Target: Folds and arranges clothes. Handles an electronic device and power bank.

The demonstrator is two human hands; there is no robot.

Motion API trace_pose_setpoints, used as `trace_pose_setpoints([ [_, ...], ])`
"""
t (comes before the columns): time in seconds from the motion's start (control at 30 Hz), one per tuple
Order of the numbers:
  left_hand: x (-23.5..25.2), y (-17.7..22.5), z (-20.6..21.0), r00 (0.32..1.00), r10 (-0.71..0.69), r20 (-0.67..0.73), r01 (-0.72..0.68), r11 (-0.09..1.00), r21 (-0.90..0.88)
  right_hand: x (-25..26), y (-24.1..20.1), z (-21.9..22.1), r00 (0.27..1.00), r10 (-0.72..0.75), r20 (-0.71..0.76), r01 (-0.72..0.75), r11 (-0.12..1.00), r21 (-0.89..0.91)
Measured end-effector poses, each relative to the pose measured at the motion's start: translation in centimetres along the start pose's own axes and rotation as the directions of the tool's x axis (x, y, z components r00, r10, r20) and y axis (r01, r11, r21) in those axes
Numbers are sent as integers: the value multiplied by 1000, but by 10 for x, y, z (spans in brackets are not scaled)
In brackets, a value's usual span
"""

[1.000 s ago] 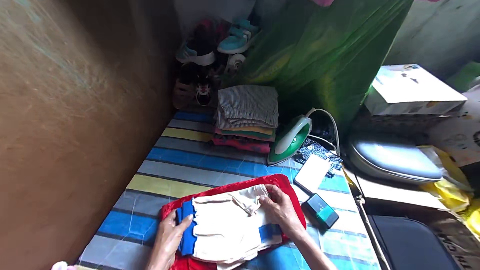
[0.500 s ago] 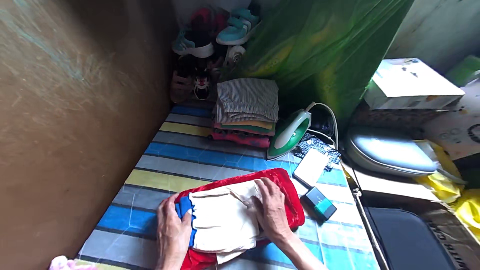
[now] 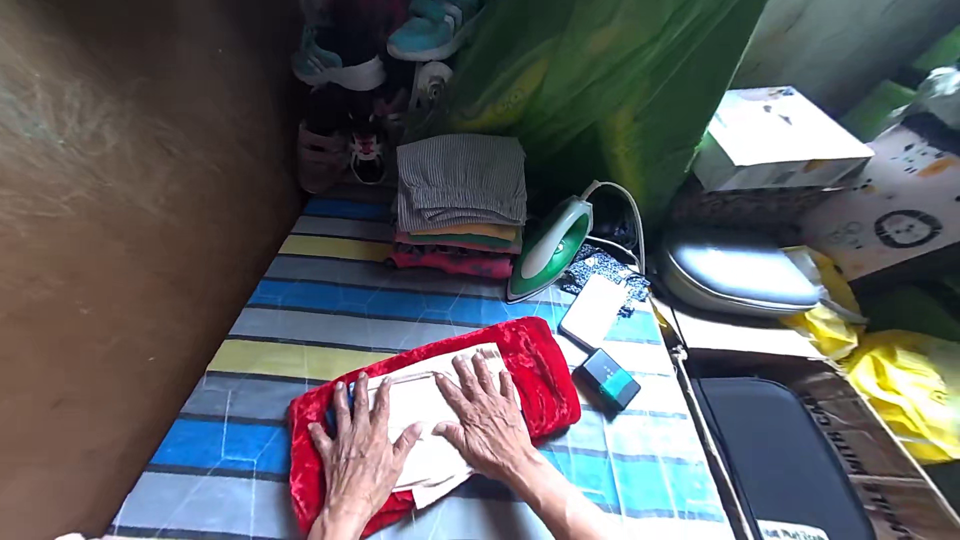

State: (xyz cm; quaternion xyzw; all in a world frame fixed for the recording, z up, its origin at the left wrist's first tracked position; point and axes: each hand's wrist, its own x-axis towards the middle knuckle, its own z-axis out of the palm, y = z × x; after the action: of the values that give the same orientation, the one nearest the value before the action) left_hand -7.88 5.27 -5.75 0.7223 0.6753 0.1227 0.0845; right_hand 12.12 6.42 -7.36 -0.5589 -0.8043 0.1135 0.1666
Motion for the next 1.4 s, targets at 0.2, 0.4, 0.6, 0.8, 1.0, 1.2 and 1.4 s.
trace_pose_setpoints([
  [0.2, -1, -5, -8, 996, -10, 86, 13, 999, -40, 9, 2, -22, 944, 20, 329, -51, 995, 86],
  [0.4, -1, -5, -4, 1000, 1, 5, -1, 998, -64, 8, 28, -60, 944, 328, 35, -274, 721, 636],
  [0.6, -1, -2, -4, 999, -17, -28, 15, 997, -77, 32, 34, -69, 746, 558, 363, -643, 460, 612],
  [0.8, -3, -1, -3, 998, -36, -47, 33, 997, -63, 41, 17, -61, 820, 560, 116, -537, 684, 494],
  [1.0, -3, 0, -7, 997, -43, -63, 39, 997, -64, 35, 13, -38, 858, 412, -307, -180, 801, 572],
  [1.2, -1, 2, -6, 986, -163, -26, 162, 987, -17, 45, 23, -20, 876, 350, -333, -187, 881, 434],
  [1.4, -1, 4, -5, 982, -189, 5, 189, 982, -2, 42, 22, -30, 894, 211, -394, -114, 960, 256],
])
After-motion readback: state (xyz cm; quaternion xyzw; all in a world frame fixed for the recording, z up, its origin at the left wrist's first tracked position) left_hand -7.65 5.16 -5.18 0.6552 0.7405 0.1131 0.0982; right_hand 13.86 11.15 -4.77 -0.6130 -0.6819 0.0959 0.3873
